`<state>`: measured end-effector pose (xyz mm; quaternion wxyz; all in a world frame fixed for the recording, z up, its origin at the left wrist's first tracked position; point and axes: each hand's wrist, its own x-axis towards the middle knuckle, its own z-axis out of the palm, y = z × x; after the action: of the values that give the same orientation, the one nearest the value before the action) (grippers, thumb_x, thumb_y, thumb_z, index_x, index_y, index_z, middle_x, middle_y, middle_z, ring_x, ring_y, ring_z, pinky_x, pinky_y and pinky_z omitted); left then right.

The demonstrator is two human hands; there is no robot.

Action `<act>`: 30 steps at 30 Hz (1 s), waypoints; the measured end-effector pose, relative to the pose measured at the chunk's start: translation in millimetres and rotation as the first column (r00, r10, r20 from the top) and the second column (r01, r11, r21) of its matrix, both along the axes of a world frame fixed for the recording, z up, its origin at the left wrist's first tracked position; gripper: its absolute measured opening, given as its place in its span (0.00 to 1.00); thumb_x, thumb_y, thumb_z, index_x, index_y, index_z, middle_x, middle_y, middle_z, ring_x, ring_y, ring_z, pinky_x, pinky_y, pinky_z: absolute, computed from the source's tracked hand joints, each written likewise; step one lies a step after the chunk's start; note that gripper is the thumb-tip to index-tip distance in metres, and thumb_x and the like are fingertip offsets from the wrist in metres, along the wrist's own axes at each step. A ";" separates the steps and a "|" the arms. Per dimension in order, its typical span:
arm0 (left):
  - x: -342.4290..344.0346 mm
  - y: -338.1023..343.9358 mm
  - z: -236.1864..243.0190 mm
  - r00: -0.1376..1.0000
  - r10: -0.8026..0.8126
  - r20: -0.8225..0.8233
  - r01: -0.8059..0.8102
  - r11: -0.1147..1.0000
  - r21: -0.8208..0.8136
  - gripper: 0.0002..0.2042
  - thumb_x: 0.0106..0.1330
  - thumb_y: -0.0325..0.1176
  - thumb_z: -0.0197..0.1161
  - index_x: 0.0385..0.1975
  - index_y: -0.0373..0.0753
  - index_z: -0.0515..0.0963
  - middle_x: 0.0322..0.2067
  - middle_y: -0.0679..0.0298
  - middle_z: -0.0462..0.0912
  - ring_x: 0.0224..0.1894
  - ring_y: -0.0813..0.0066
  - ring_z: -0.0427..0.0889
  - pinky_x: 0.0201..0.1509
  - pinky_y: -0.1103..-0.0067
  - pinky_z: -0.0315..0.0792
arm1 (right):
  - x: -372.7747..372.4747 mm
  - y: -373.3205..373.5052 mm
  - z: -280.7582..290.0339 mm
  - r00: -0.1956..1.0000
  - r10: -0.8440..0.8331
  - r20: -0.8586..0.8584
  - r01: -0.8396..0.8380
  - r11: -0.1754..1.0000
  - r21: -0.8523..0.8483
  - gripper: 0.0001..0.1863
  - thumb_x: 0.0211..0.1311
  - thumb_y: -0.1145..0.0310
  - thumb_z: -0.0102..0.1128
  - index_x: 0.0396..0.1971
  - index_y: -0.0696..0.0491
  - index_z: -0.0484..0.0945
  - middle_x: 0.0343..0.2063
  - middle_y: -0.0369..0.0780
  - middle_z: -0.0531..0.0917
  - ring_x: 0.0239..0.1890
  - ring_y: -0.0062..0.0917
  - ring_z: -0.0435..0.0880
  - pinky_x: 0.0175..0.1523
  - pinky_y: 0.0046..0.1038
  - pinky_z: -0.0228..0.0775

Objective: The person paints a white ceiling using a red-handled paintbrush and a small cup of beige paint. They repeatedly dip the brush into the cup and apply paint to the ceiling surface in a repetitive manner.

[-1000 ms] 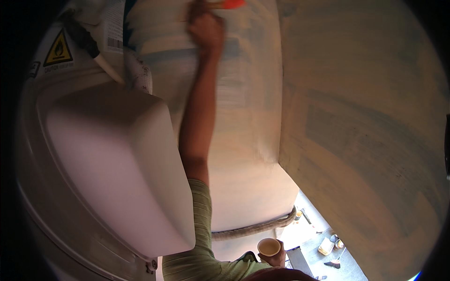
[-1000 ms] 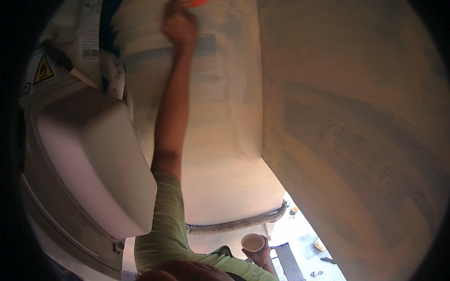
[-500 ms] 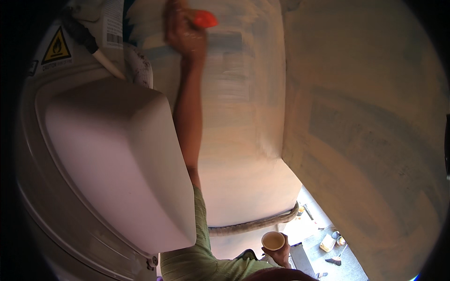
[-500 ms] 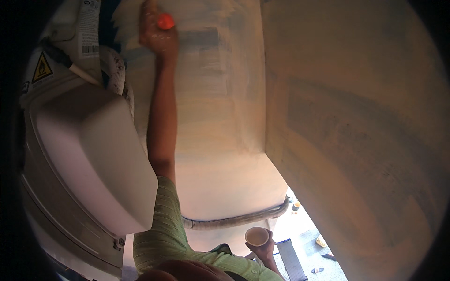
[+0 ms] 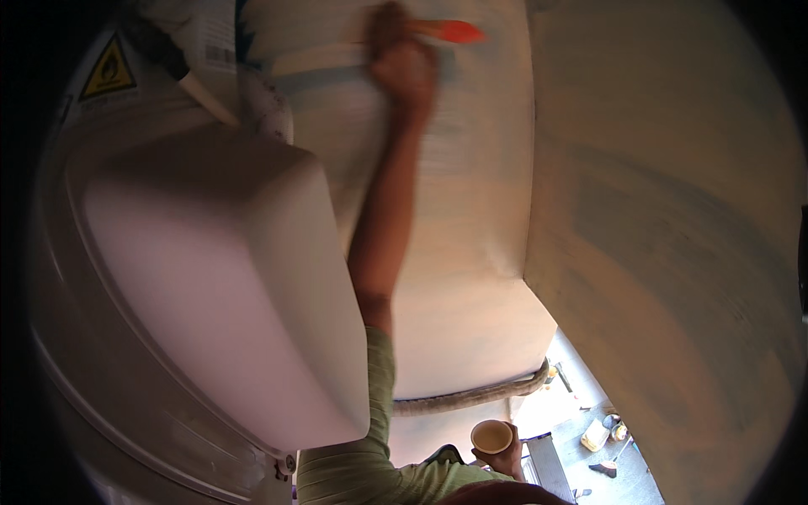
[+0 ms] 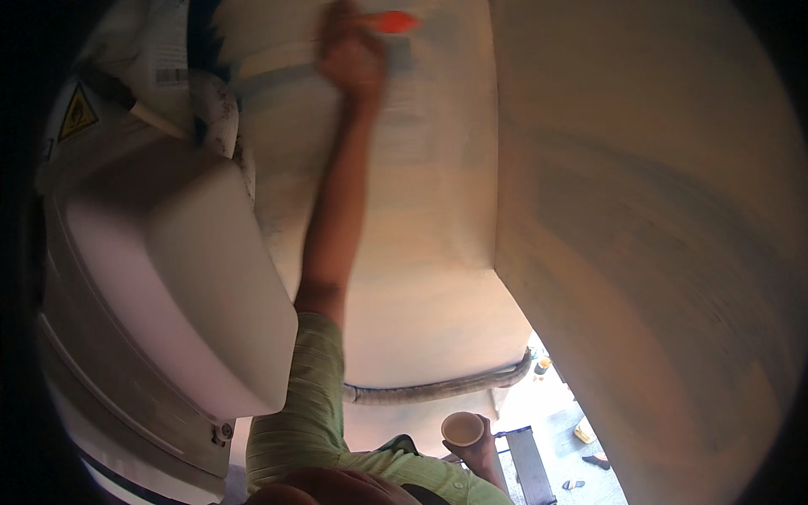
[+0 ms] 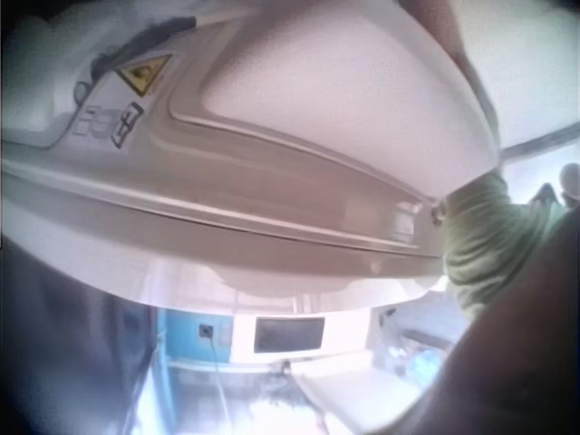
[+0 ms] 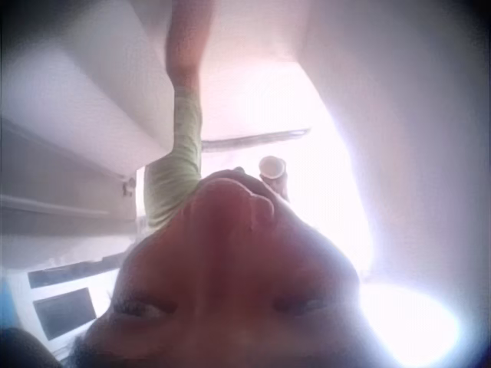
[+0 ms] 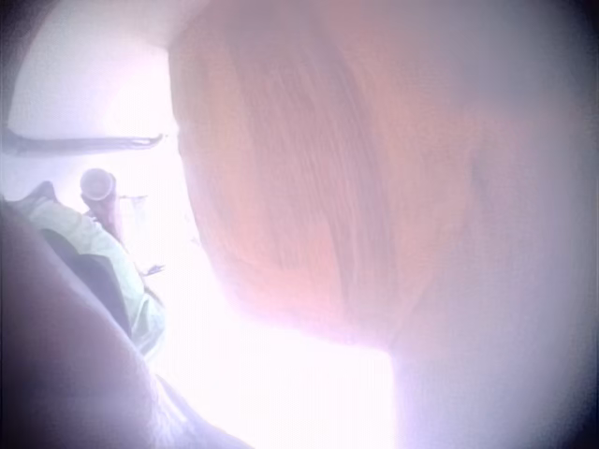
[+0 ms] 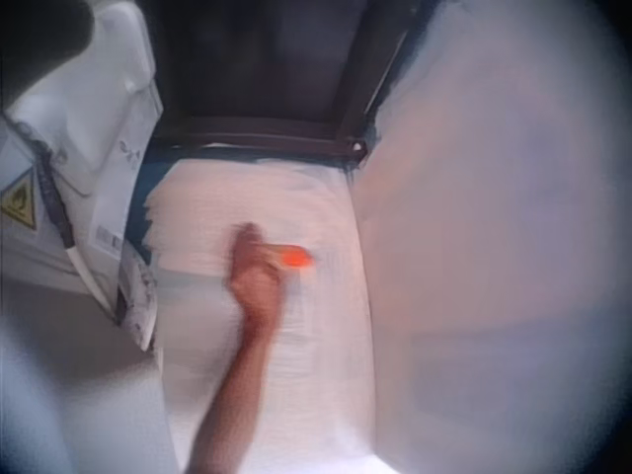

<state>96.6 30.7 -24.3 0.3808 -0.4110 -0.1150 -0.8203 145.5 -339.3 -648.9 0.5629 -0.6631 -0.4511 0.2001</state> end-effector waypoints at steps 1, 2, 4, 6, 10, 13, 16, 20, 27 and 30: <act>26.5 -18.5 -2.7 0.998 -0.036 -0.043 0.035 0.999 -0.028 0.26 0.55 0.22 0.60 0.58 0.30 0.78 0.56 0.49 0.82 0.62 0.52 0.79 0.71 0.64 0.69 | -2.0 0.7 4.0 1.000 0.012 -0.003 -0.012 1.000 0.011 0.48 0.35 0.59 0.89 0.56 0.55 0.68 0.46 0.47 0.85 0.49 0.37 0.87 0.53 0.38 0.81; 48.0 -34.6 -15.6 0.980 -0.144 -0.140 0.139 0.989 -0.046 0.25 0.54 0.22 0.61 0.56 0.29 0.79 0.56 0.47 0.82 0.62 0.51 0.79 0.72 0.64 0.68 | -3.8 1.8 8.7 1.000 0.024 -0.006 -0.023 0.999 0.022 0.47 0.35 0.59 0.89 0.56 0.55 0.68 0.45 0.47 0.86 0.49 0.37 0.87 0.53 0.38 0.81; 90.8 -57.6 -36.6 0.932 -0.250 -0.264 0.255 0.967 -0.019 0.21 0.53 0.19 0.60 0.50 0.32 0.82 0.53 0.49 0.84 0.59 0.51 0.82 0.67 0.64 0.74 | -3.1 5.0 12.8 1.000 0.023 -0.010 -0.023 0.999 0.035 0.48 0.35 0.60 0.89 0.57 0.56 0.68 0.46 0.47 0.85 0.49 0.37 0.87 0.53 0.38 0.81; 109.0 -67.4 -43.3 0.854 -0.378 -0.357 0.389 0.920 -0.043 0.22 0.54 0.21 0.62 0.52 0.36 0.81 0.54 0.51 0.84 0.59 0.52 0.82 0.67 0.63 0.73 | -2.7 6.4 9.9 0.999 0.030 -0.022 -0.029 0.998 0.054 0.49 0.35 0.61 0.90 0.58 0.57 0.68 0.47 0.46 0.85 0.48 0.35 0.87 0.53 0.36 0.81; 95.0 -71.7 -41.6 0.663 -0.716 -0.216 0.674 0.698 -0.242 0.14 0.57 0.18 0.58 0.43 0.31 0.84 0.39 0.48 0.88 0.43 0.55 0.88 0.52 0.66 0.79 | -2.6 5.3 -0.9 0.996 -0.042 -0.075 0.050 0.994 0.102 0.48 0.34 0.63 0.90 0.57 0.57 0.69 0.46 0.46 0.85 0.48 0.35 0.87 0.53 0.36 0.81; 8.9 -2.8 2.5 0.519 -0.854 -0.047 0.791 0.500 -0.354 0.06 0.67 0.26 0.59 0.35 0.35 0.83 0.29 0.57 0.84 0.31 0.61 0.83 0.36 0.66 0.74 | -2.8 15.3 5.1 0.999 0.003 -0.036 0.000 0.995 0.102 0.48 0.34 0.63 0.90 0.57 0.57 0.69 0.45 0.46 0.85 0.48 0.35 0.87 0.53 0.36 0.81; -62.1 25.8 10.6 0.764 0.504 -0.402 -0.627 0.435 -0.647 0.20 0.70 0.34 0.59 0.62 0.42 0.71 0.54 0.59 0.79 0.51 0.58 0.82 0.54 0.65 0.75 | 0.2 11.5 9.6 1.000 0.010 -0.010 -0.010 0.998 0.070 0.47 0.34 0.61 0.89 0.56 0.56 0.69 0.45 0.46 0.86 0.48 0.37 0.88 0.53 0.36 0.82; -159.9 28.3 20.8 0.950 -0.313 -0.022 0.264 0.835 -0.484 0.25 0.74 0.42 0.58 0.66 0.37 0.67 0.56 0.53 0.78 0.55 0.57 0.81 0.56 0.66 0.75 | 4.7 19.3 18.3 0.996 0.089 -0.013 -0.088 0.994 0.072 0.47 0.35 0.61 0.89 0.57 0.56 0.68 0.45 0.48 0.86 0.49 0.38 0.88 0.53 0.37 0.83; -150.6 24.3 10.8 0.954 -0.275 0.122 0.277 0.961 -0.001 0.21 0.74 0.40 0.64 0.39 0.20 0.76 0.33 0.48 0.84 0.33 0.57 0.86 0.36 0.66 0.78 | 2.1 15.7 13.4 0.999 0.037 -0.023 -0.035 0.997 0.067 0.47 0.34 0.62 0.89 0.56 0.55 0.69 0.46 0.46 0.85 0.48 0.35 0.87 0.53 0.36 0.82; -144.3 24.8 16.7 0.930 -0.323 0.173 0.327 0.945 0.005 0.20 0.76 0.40 0.60 0.31 0.24 0.78 0.27 0.50 0.83 0.26 0.56 0.83 0.29 0.67 0.75 | 2.0 15.0 5.2 0.997 0.033 -0.068 -0.028 0.997 0.078 0.47 0.34 0.63 0.89 0.56 0.55 0.69 0.46 0.45 0.85 0.48 0.35 0.87 0.54 0.36 0.82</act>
<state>-47.6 55.5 -7.5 0.2235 -0.3568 -0.0876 -0.9028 147.5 -324.3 -643.7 0.6000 -0.6267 -0.4488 0.2141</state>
